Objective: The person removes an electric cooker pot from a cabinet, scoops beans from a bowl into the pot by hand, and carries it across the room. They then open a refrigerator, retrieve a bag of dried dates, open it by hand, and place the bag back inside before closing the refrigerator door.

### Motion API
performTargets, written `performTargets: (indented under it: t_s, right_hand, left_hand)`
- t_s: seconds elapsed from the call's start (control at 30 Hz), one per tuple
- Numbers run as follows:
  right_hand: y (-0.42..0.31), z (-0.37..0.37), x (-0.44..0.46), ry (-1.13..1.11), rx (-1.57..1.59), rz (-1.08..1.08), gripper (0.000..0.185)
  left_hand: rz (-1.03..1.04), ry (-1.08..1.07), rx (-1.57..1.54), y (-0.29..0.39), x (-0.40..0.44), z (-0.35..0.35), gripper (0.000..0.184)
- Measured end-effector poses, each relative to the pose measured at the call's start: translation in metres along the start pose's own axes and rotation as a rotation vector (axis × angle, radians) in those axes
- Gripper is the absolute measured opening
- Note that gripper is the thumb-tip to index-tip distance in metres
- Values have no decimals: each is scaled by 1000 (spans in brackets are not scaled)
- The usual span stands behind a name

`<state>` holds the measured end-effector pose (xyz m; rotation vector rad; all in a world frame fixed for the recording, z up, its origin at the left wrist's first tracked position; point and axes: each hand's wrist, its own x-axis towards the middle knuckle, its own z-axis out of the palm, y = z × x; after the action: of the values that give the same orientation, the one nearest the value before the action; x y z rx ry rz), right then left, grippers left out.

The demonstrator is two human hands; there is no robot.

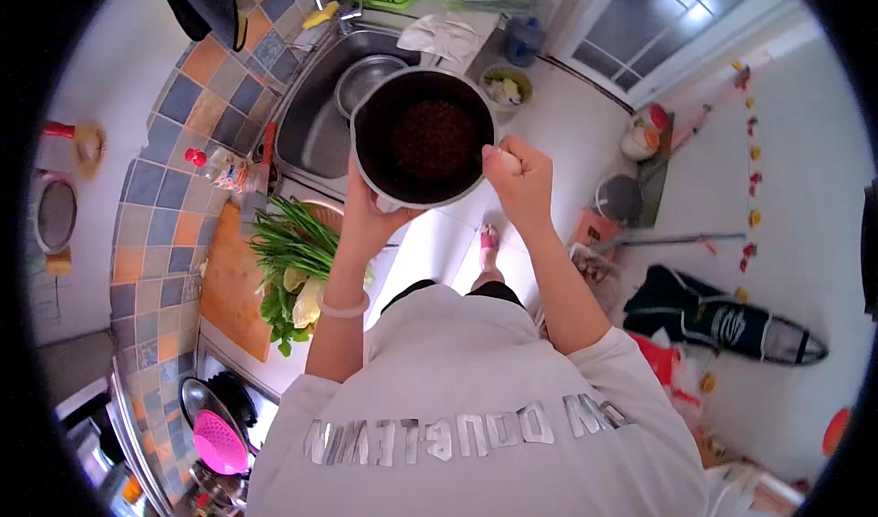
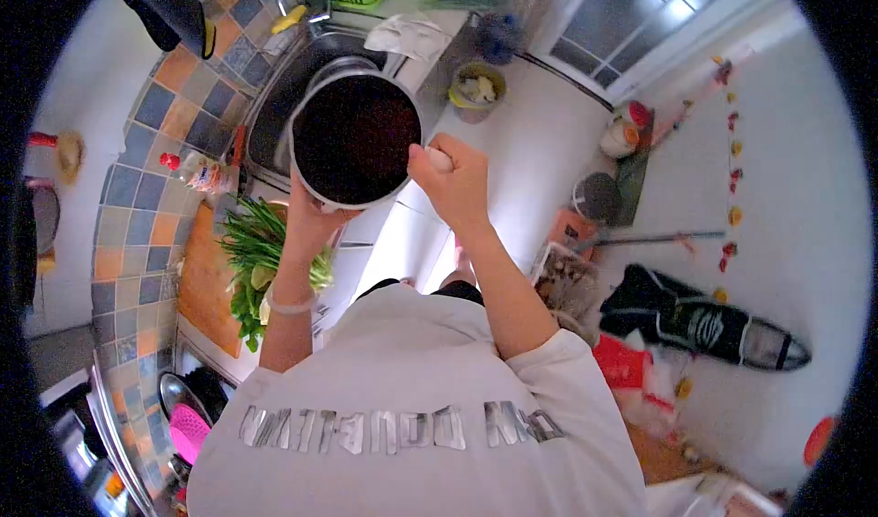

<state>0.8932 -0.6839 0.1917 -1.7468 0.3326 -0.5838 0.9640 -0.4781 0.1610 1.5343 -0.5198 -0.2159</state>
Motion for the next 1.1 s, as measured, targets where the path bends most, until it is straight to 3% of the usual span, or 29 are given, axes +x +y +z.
performTargets:
  t_s: [0.07,0.2,0.4,0.57,0.8,1.1]
  right_hand:
    - [21,-16,29,-96,-87,4,32]
    - [47,-46,88,-137,-127,95,31]
    - [54,-61,174,-240,51,-207,22]
    - [87,-54,210,-314,20,-172,22]
    - [100,-15,248,-467,177,-159,30]
    - [69,60,307,-491,158,-522,33]
  left_hand:
    - [-28,65,-23,-35,5,17,107]
    - [-88,95,-34,-28,41,59,106]
    - [176,294,146,-1,99,86,107]
    - [50,319,120,-25,113,88,104]
    - [82,442,146,-21,129,71,104]
    - [99,589,-41,-57,162,25,108]
